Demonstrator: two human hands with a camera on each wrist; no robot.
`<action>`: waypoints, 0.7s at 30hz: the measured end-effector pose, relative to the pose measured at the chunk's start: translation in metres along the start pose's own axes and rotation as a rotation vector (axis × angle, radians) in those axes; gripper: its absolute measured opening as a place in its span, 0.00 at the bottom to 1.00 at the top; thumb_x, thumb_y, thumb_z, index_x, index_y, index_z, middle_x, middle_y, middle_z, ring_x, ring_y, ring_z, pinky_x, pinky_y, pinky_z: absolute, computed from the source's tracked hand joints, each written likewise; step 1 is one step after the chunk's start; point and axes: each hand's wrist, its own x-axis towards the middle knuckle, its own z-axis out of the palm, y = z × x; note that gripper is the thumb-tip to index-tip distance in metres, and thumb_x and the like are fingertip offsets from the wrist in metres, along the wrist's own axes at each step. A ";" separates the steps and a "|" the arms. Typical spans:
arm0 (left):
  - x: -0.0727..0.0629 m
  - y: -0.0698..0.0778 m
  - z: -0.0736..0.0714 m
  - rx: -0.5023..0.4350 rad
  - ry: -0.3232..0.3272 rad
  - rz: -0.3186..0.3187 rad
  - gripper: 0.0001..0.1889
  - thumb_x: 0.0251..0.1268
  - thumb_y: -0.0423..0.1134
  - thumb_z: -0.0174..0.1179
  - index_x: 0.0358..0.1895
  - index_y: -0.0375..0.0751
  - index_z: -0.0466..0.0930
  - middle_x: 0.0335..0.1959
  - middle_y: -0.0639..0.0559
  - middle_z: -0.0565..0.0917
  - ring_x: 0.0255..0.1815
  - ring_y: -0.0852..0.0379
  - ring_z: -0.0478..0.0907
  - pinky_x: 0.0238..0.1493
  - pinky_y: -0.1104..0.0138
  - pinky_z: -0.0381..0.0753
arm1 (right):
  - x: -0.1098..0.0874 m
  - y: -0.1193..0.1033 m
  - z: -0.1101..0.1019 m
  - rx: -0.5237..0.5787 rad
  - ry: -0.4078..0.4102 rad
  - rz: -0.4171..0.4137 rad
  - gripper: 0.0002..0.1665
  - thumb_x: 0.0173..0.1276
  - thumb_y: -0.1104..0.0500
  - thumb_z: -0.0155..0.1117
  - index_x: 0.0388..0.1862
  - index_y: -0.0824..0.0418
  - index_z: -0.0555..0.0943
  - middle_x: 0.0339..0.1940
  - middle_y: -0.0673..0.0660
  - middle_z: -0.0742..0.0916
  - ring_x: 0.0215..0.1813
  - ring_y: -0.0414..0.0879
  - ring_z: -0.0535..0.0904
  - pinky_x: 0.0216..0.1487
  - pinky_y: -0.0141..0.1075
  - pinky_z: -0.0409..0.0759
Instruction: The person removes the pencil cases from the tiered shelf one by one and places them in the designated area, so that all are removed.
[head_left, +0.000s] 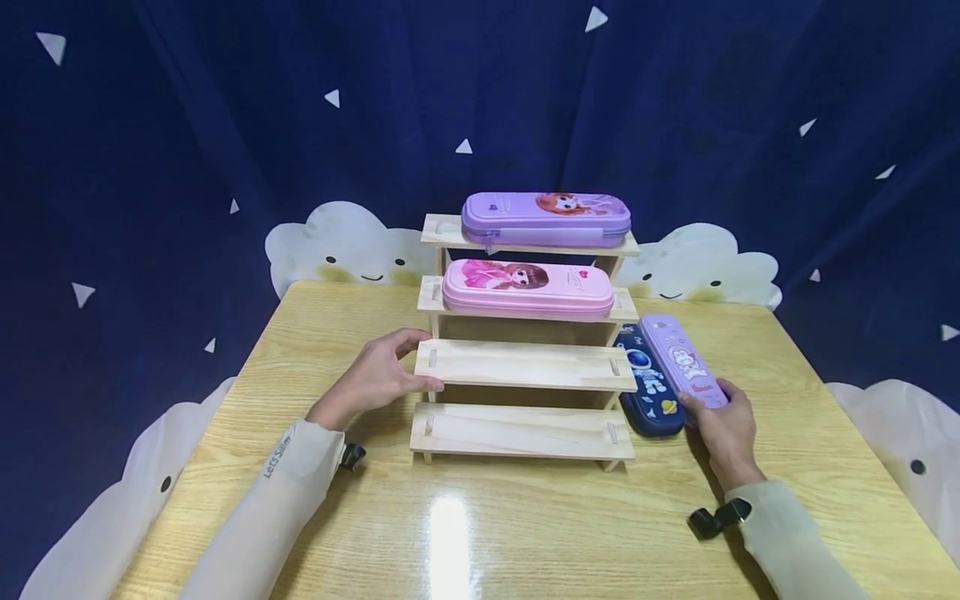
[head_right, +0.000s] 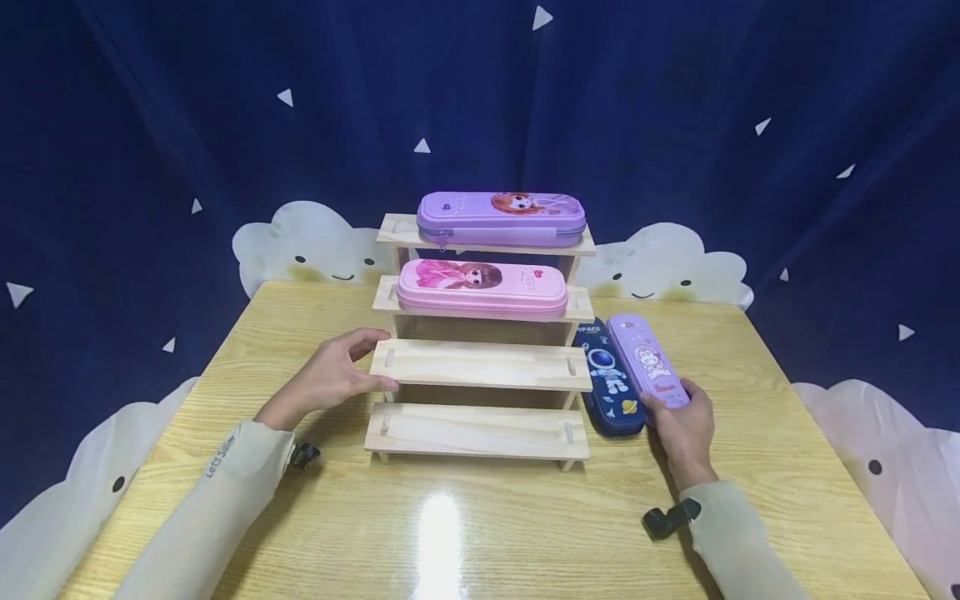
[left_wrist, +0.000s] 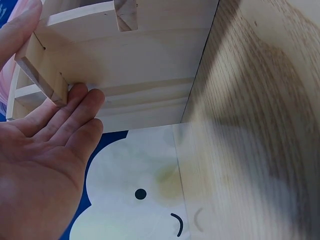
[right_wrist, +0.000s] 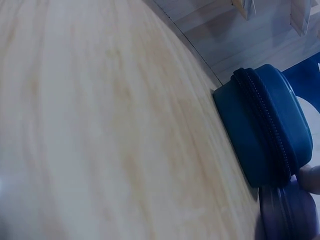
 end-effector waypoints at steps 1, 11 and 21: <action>0.000 0.000 0.000 0.000 -0.001 -0.004 0.51 0.32 0.65 0.81 0.67 0.53 0.73 0.73 0.47 0.74 0.77 0.41 0.68 0.79 0.45 0.64 | 0.000 0.000 -0.001 0.002 0.001 -0.003 0.52 0.71 0.51 0.66 0.83 0.62 0.49 0.81 0.68 0.64 0.77 0.62 0.64 0.81 0.56 0.64; 0.001 0.000 0.000 0.012 -0.005 0.003 0.52 0.33 0.65 0.81 0.68 0.52 0.72 0.74 0.44 0.73 0.77 0.39 0.67 0.79 0.45 0.64 | 0.000 -0.027 -0.021 0.162 0.101 -0.177 0.44 0.71 0.52 0.67 0.80 0.57 0.60 0.78 0.57 0.71 0.77 0.50 0.65 0.82 0.38 0.60; 0.000 0.001 0.000 0.005 0.002 0.003 0.51 0.32 0.64 0.82 0.66 0.52 0.74 0.72 0.46 0.76 0.76 0.41 0.69 0.79 0.45 0.64 | -0.002 -0.085 -0.040 0.517 0.109 -0.482 0.38 0.64 0.68 0.70 0.73 0.59 0.69 0.64 0.46 0.78 0.68 0.40 0.70 0.73 0.25 0.65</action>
